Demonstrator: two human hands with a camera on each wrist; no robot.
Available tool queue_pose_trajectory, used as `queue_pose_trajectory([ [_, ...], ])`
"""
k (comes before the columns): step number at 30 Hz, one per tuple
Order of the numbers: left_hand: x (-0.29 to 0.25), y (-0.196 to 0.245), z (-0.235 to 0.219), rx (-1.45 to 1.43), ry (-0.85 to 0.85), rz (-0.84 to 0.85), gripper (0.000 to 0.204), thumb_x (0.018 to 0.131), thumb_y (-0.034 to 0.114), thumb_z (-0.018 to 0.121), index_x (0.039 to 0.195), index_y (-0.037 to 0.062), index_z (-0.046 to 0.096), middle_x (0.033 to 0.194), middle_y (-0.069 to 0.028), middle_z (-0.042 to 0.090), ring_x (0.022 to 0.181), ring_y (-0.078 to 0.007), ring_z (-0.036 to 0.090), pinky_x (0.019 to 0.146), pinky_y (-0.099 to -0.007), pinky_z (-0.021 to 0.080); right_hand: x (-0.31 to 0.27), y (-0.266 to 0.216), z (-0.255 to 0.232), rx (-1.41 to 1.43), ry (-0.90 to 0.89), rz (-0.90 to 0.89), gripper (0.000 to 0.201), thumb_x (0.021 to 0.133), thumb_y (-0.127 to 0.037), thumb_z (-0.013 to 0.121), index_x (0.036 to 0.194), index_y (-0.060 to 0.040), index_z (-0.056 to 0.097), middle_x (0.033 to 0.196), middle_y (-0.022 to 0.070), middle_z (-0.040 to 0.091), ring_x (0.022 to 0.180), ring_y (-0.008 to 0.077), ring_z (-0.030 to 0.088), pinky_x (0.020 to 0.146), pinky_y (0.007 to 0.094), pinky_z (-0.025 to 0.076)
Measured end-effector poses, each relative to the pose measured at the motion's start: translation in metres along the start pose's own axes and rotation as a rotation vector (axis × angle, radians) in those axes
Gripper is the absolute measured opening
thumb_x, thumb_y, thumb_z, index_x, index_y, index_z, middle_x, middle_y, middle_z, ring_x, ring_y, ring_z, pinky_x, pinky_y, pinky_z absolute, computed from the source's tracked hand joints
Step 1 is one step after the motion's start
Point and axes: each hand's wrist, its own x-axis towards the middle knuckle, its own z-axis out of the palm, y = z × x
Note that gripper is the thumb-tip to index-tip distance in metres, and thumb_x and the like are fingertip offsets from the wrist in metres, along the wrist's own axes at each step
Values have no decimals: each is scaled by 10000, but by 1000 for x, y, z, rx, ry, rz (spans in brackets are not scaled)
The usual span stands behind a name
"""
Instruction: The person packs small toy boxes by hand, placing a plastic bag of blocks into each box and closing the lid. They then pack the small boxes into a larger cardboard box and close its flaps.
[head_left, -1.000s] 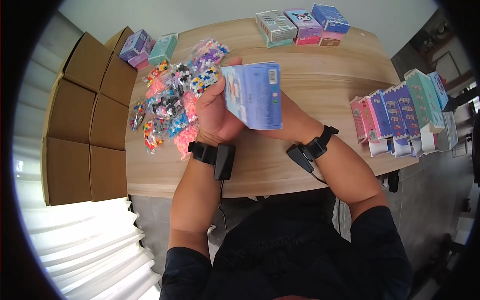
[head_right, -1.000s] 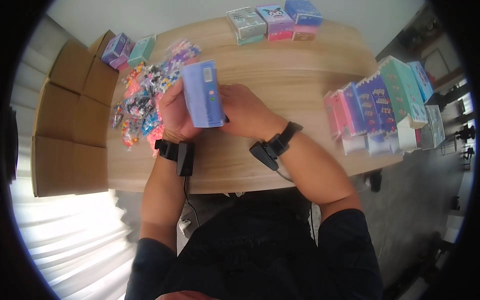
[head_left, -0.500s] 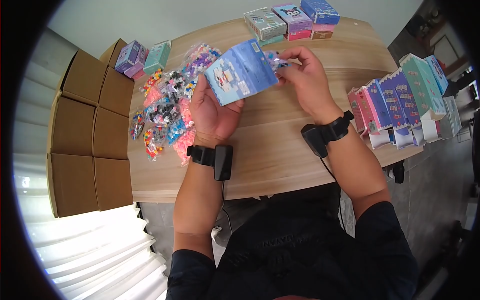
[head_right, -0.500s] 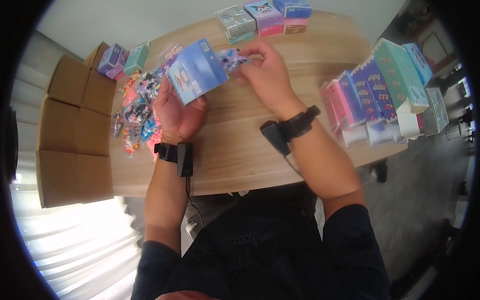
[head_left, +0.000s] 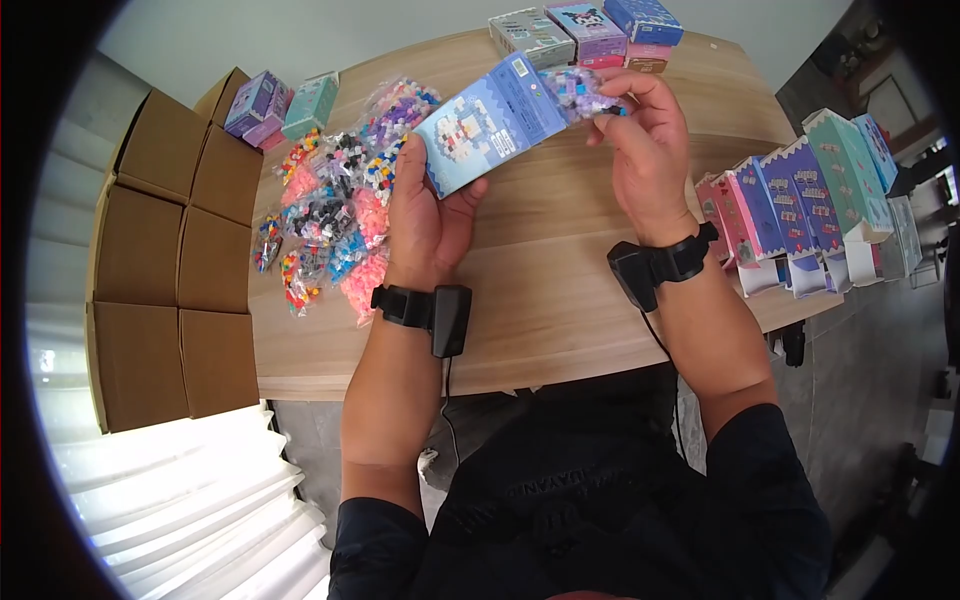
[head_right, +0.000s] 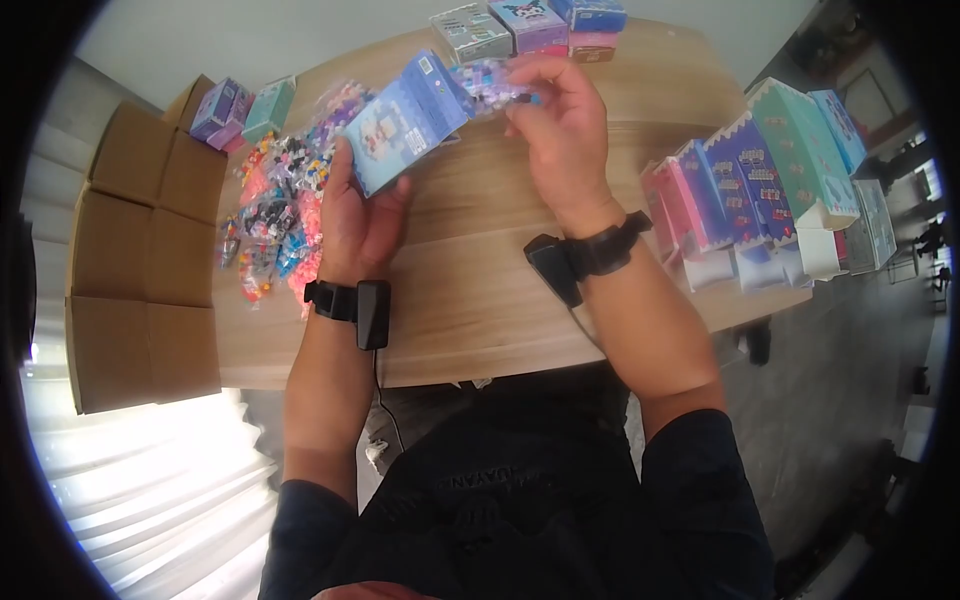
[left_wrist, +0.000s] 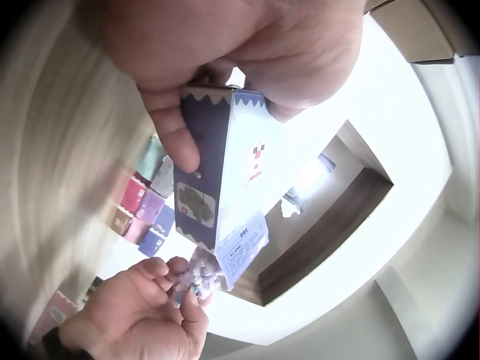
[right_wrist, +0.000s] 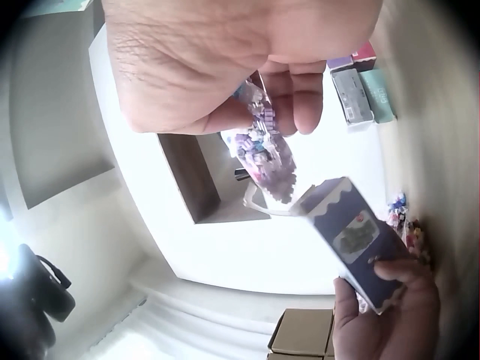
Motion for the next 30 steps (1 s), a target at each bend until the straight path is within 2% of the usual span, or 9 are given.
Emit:
queue_pose_trajectory([
  [5, -1, -4, 1, 60, -42, -64, 365, 1106, 393, 529, 1335, 113, 572, 1179, -52, 723, 1000, -169, 737, 680, -293, 651, -4, 7, 6, -234, -201, -172, 345, 874, 138, 537, 1182, 5, 616, 1238, 86, 612, 1180, 188, 606, 980, 303, 508],
  [11, -2, -5, -1, -49, -72, -222, 415, 1102, 383, 537, 1339, 46, 582, 1200, -94, 724, 994, -194, 745, 700, -311, 670, -16, 3, 28, -41, -150, 37, 454, 877, 109, 603, 1314, -13, 619, 1229, 110, 632, 1184, 199, 620, 959, 317, 521],
  [14, -4, -2, 1, -87, -102, -303, 403, 1105, 349, 516, 1331, 23, 589, 1202, -105, 724, 1002, -213, 747, 721, -333, 680, -12, 2, 19, -418, -255, -204, 453, 923, -36, 691, 1368, -15, 612, 1268, 148, 640, 1220, 240, 611, 1005, 364, 503],
  [17, -7, 0, 4, -111, -129, -387, 396, 1104, 309, 488, 1349, 12, 581, 1210, -126, 722, 1026, -242, 748, 728, -353, 688, -7, 3, 10, -613, -400, -332, 513, 942, -218, 749, 1391, -13, 610, 1366, 171, 607, 1264, 275, 586, 1072, 410, 460],
  [20, -6, -1, 1, -95, -185, -505, 449, 1104, 312, 450, 1408, -3, 548, 1267, -179, 704, 1105, -305, 734, 718, -375, 696, -6, 9, 5, -478, -393, -311, 549, 955, -335, 752, 1387, -22, 621, 1459, 172, 555, 1316, 300, 554, 1131, 443, 412],
  [22, -10, 3, 5, -57, -257, -567, 498, 1109, 336, 424, 1453, -12, 516, 1313, -221, 683, 1162, -356, 714, 709, -394, 700, -4, 10, 5, -385, -402, -314, 562, 938, -301, 778, 1395, -21, 608, 1490, 170, 524, 1332, 302, 544, 1112, 443, 434],
  [25, -11, 2, 1, 22, -303, -651, 674, 1097, 515, 396, 1514, -12, 451, 1365, -271, 644, 1232, -414, 669, 703, -415, 699, -5, 9, 8, -309, -389, -230, 561, 922, -258, 812, 1371, 0, 595, 1454, 174, 546, 1295, 277, 576, 1039, 414, 494],
  [28, -13, 5, 6, -119, -512, -677, 861, 1031, 707, 395, 1531, 5, 425, 1382, -250, 632, 1257, -405, 654, 721, -449, 696, -11, 4, 20, -102, -257, -13, 499, 926, -210, 825, 1301, 23, 593, 1291, 155, 637, 1155, 213, 649, 916, 330, 544],
  [30, -18, 1, 15, -3, -398, -546, 953, 981, 790, 391, 1538, 18, 419, 1392, -224, 623, 1244, -377, 660, 743, -457, 692, -11, 2, 27, -1, -127, 95, 435, 939, -179, 815, 1251, 29, 595, 1151, 127, 686, 1036, 168, 682, 838, 277, 557],
])
